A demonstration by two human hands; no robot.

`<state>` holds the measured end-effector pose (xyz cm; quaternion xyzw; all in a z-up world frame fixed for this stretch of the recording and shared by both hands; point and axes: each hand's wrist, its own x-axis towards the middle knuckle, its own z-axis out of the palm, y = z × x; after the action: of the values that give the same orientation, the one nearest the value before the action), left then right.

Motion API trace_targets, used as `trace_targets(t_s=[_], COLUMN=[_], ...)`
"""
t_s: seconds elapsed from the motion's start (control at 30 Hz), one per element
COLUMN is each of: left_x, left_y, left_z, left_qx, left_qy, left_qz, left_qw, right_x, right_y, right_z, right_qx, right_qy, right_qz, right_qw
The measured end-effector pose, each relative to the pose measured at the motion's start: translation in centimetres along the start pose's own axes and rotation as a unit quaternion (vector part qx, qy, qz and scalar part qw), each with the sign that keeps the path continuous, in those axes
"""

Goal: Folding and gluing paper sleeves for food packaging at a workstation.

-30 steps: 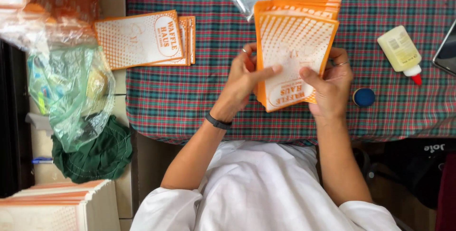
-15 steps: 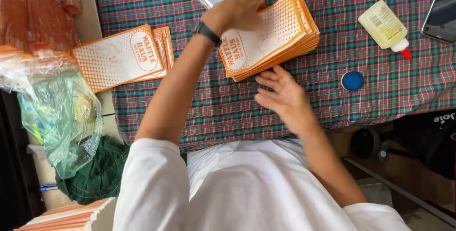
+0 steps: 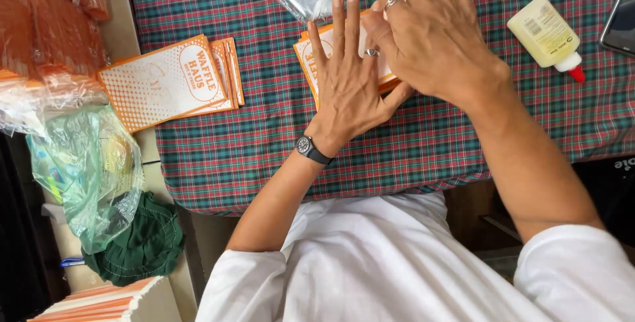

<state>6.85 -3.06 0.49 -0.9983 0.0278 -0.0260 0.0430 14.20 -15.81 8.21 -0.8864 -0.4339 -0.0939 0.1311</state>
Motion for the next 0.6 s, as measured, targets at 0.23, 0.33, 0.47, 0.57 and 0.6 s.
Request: trace_targets(t_s=[0.23,0.33,0.47,0.57,0.6], left_x=[0.9,1.4,1.8,2.1,2.3], left_y=[0.6,0.7,0.5,0.6,0.5], left_z=[2.5,3.1,3.2,3.6,3.9], left_qx=[-0.065,-0.068,-0.086,-0.099,-0.100], left_qy=[-0.023,-0.038,-0.057,-0.065,-0.070], left_qz=[0.051,0.060,0.067,0.068,0.070], left_qw=[0.996,0.995,0.992,0.991,0.990], right_x=[-3.5,-4.9,-5.3,-5.0,-4.9], right_y=[5.1,6.3,7.0,6.8,6.9], right_z=[6.9,9.1,10.2,10.4,10.9], right_qx=[0.075,0.120,0.166,0.178,0.181], right_qy=[-0.141,-0.098,-0.066,-0.054,-0.056], right_qz=[0.087,0.081,0.083,0.088,0.091], right_qw=[0.983,0.985,0.980,0.979,0.978])
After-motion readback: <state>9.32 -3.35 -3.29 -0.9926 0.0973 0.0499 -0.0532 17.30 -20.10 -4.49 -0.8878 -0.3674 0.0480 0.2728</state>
